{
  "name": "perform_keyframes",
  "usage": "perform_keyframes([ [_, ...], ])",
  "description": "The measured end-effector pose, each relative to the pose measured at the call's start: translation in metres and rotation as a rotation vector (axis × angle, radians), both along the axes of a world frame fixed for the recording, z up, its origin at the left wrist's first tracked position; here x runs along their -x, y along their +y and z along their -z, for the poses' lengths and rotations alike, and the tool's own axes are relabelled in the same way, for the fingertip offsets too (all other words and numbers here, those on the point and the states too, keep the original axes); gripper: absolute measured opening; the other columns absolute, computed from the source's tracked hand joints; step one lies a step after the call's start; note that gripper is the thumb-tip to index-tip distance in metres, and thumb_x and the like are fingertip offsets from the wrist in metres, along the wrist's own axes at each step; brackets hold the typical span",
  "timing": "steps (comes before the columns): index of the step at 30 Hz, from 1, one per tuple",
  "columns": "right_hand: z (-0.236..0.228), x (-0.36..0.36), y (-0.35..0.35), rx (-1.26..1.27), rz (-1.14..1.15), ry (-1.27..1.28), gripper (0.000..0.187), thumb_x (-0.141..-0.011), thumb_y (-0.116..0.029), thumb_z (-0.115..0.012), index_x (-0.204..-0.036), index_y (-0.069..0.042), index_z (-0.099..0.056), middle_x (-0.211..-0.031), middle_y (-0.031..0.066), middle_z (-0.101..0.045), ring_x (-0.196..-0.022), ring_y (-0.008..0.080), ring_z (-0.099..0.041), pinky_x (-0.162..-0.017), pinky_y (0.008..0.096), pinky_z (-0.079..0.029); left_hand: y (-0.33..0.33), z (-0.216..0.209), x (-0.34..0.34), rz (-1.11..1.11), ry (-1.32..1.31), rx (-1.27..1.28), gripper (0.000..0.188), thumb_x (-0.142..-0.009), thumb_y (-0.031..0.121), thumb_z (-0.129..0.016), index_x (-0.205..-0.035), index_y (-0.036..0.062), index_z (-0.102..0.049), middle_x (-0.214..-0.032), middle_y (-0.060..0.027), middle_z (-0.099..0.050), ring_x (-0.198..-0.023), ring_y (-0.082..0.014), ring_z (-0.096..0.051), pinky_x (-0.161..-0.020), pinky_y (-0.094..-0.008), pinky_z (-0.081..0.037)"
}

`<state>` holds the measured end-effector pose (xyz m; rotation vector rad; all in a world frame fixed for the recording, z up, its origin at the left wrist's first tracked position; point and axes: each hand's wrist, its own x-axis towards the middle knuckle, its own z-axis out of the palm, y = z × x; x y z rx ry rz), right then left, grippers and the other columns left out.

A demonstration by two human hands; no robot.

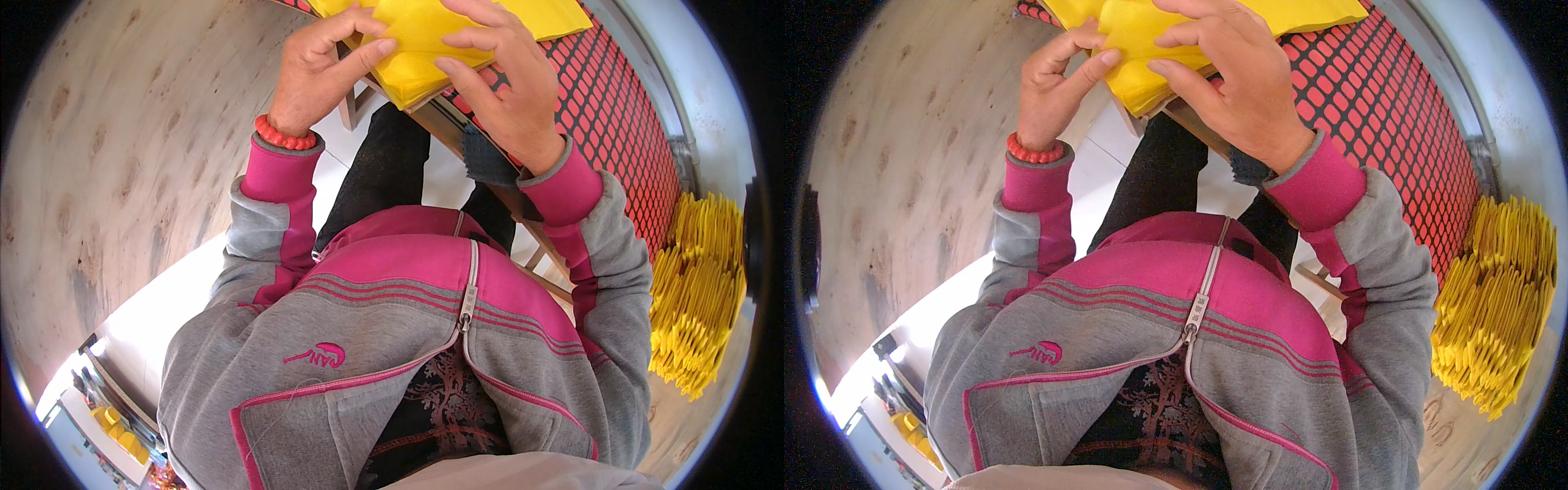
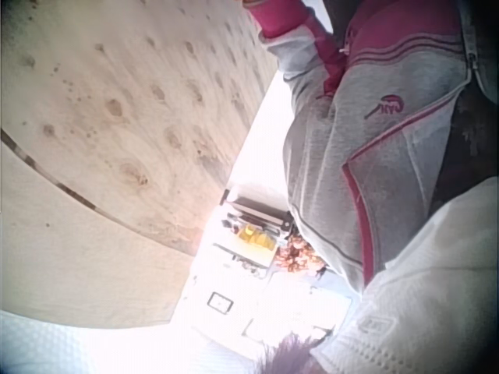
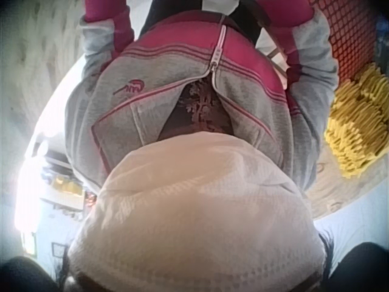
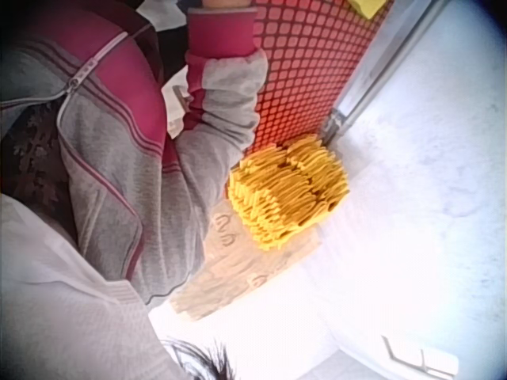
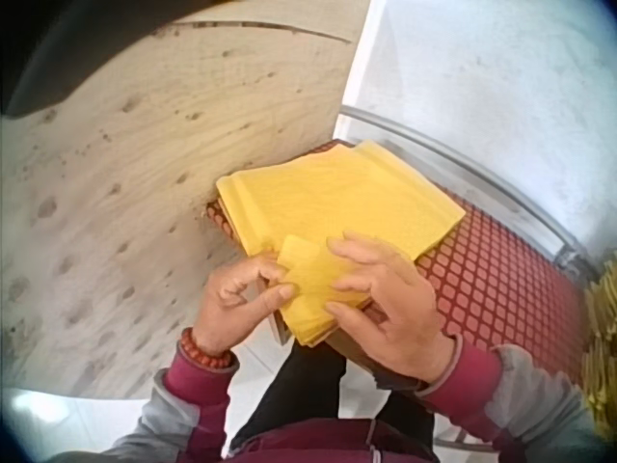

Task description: The person folds yellow cloths on a patterned table, aligning edges and pressing creases. The person stacks the folded cloths on the table and continues folding additional pieces.

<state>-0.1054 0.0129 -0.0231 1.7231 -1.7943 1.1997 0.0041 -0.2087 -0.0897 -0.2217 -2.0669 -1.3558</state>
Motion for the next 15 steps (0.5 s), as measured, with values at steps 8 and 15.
perform_keyframes([
  [8, -0.011, -0.003, 0.008, -0.242, -0.026, 0.225, 0.018, -0.083, -0.011, -0.079, -0.092, -0.006, -0.066, -0.134, 0.0194, -0.065, -0.128, 0.0423, -0.059, -0.111, 0.0573, -0.038, 0.002, 0.004, 0.002, 0.018, -0.038, -0.234, 0.012, -0.099, 0.004, -0.068, -0.11, 0.0021, -0.064, -0.107, -0.0012, -0.07, -0.101, -0.0085, -0.065, -0.093, -0.0261, -0.05],
  [15, -0.001, 0.002, 0.001, -0.207, -0.042, 0.002, 0.02, -0.081, -0.008, -0.081, -0.092, -0.004, -0.065, -0.13, 0.0187, -0.067, -0.128, 0.0421, -0.059, -0.111, 0.0544, -0.04, -0.014, 0.014, 0.005, 0.131, 0.039, -0.155, 0.01, -0.101, 0.0, -0.061, -0.11, 0.0021, -0.066, -0.109, -0.0018, -0.07, -0.107, -0.0101, -0.064, -0.103, -0.028, -0.046],
])
